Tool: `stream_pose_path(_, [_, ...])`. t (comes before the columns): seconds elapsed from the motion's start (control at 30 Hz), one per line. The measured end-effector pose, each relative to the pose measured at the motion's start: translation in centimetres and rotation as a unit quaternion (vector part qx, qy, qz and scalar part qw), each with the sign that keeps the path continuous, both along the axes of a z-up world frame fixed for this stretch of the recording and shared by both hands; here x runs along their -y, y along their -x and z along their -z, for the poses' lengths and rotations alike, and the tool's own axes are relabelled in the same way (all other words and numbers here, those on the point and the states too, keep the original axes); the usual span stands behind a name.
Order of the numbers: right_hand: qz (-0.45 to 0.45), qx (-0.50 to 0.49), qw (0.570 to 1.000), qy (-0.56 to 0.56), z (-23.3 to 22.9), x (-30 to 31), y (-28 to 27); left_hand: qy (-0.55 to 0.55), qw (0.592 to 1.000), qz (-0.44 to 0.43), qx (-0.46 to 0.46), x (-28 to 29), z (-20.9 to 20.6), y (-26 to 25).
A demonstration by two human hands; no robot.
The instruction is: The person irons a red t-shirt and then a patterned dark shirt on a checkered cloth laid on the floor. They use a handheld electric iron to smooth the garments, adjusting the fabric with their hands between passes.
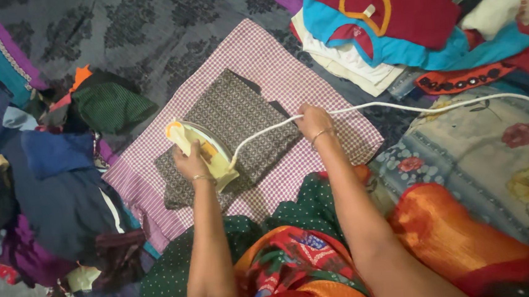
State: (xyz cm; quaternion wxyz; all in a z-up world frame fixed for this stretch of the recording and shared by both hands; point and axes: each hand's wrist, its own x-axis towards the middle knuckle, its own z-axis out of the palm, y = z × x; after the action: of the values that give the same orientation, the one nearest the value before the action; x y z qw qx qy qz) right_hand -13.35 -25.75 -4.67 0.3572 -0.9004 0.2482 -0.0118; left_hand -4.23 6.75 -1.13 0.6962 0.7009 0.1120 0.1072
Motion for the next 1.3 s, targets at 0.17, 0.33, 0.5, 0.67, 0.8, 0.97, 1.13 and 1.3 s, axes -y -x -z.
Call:
stream_pose_path(0.17, [-0.020, -0.006, 1.000, -0.011, 0.0, 0.6, 0.5, -0.019, 0.998, 0.018, -0.060, 0.4, -1.7, 3.5])
stream_pose_path(0.33, [-0.048, -0.019, 0.999, -0.015, 0.3, 1.2, 0.5, -0.052, 0.996, 0.011, -0.076, 1.9, -1.9, 5.6])
stream_pose_path(0.5, [-0.026, -0.029, 0.999, -0.036, -0.2, 1.2, 0.6, -0.041, 0.994, 0.051, -0.085, 3.5, -2.1, 4.6])
stream_pose_path(0.67, [0.000, -0.050, 0.998, -0.036, -0.1, 1.1, 0.2, -0.047, 0.992, 0.055, -0.106, 4.0, -1.4, 1.3])
stream_pose_path(0.8, [0.004, -0.054, 0.998, -0.032, 0.5, 0.6, 0.2, -0.055, 0.993, 0.032, -0.098, 4.1, 0.0, -1.8])
stream_pose_path(0.97, [0.000, -0.085, 0.996, -0.015, 0.4, 0.6, -0.1, -0.176, 0.980, 0.040, -0.085, 4.5, 0.0, -4.7])
stream_pose_path(1.13, [-0.005, -0.073, 0.997, -0.012, 0.7, 0.6, -0.1, -0.289, 0.954, 0.054, -0.056, 4.3, -0.4, -4.7])
stream_pose_path(1.3, [-0.015, -0.040, 0.999, -0.014, 1.2, 0.9, 0.3, -0.267, 0.958, 0.067, -0.074, 3.6, 0.9, -4.1])
